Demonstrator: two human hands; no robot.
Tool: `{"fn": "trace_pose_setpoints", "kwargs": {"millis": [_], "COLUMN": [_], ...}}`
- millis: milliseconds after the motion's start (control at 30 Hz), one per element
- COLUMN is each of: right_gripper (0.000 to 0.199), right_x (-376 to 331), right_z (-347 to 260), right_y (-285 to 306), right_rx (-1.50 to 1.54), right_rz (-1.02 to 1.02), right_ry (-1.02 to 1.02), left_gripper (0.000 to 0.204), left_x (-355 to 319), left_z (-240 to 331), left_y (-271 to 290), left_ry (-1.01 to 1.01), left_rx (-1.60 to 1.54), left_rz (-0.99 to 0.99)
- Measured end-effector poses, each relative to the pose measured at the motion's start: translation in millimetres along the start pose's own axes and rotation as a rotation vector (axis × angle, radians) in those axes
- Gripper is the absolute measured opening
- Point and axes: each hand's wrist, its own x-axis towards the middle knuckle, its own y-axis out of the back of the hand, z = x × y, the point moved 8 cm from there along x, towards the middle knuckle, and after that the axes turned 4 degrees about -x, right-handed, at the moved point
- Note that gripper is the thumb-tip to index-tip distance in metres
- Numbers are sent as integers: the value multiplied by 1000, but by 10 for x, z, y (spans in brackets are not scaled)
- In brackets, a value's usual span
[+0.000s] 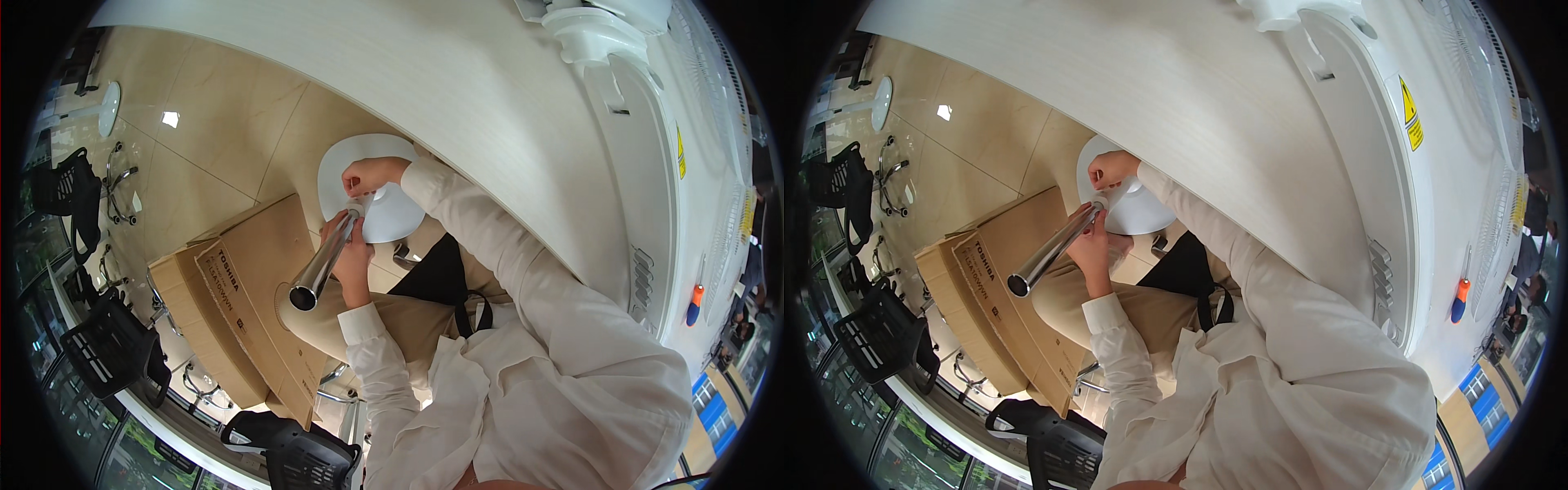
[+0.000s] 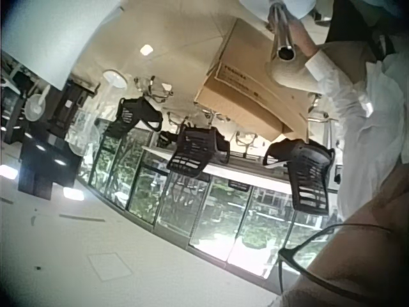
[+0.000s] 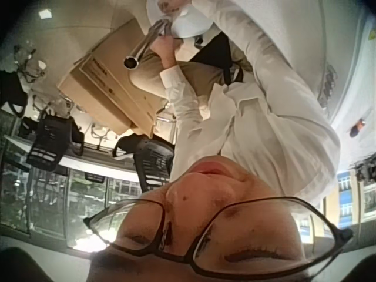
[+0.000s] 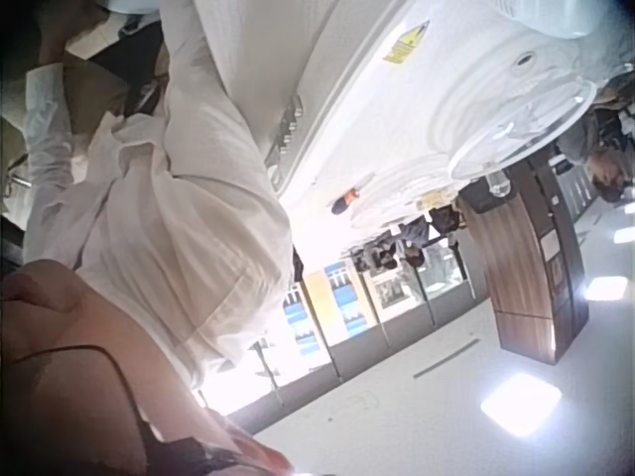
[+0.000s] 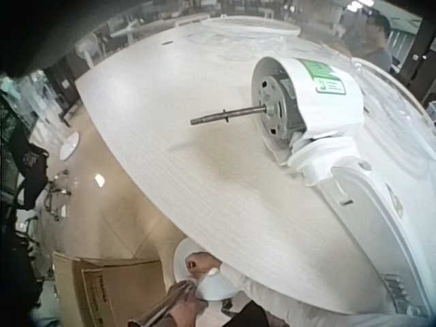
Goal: Assembling a pedestal fan by attaching the motor housing unit to the support pole.
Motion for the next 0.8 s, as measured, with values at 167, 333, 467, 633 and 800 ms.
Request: {"fn": "trace_pose_setpoints", "kwargs": {"millis": [167,333,467,633,800], "right_gripper": [21,23,29,33,34], "right_x": [-95,-212,-137,-204,-205], "right_z": [-166,23,95,37,32], "right_y": [21,-2,60,-47,24], "right_rx": [-33,-178,-100,136,17], "right_rz": [52,38,50,97,96], "right_ry": [225,-404,-151,-240,-385], "left_gripper": [27,24,24,25,24], "left_x": [-23,-88,-40,-74,-107], "left_z": [-57,-186,-158,-302,-174], "left_y": [-44,-9,-73,-19,-16], "left_ry": [-25,-30,-108,-49,-45], "left_rx": [-35,-31,-110,-130,-148], "left_rz": [25,48,69,88,38]}}
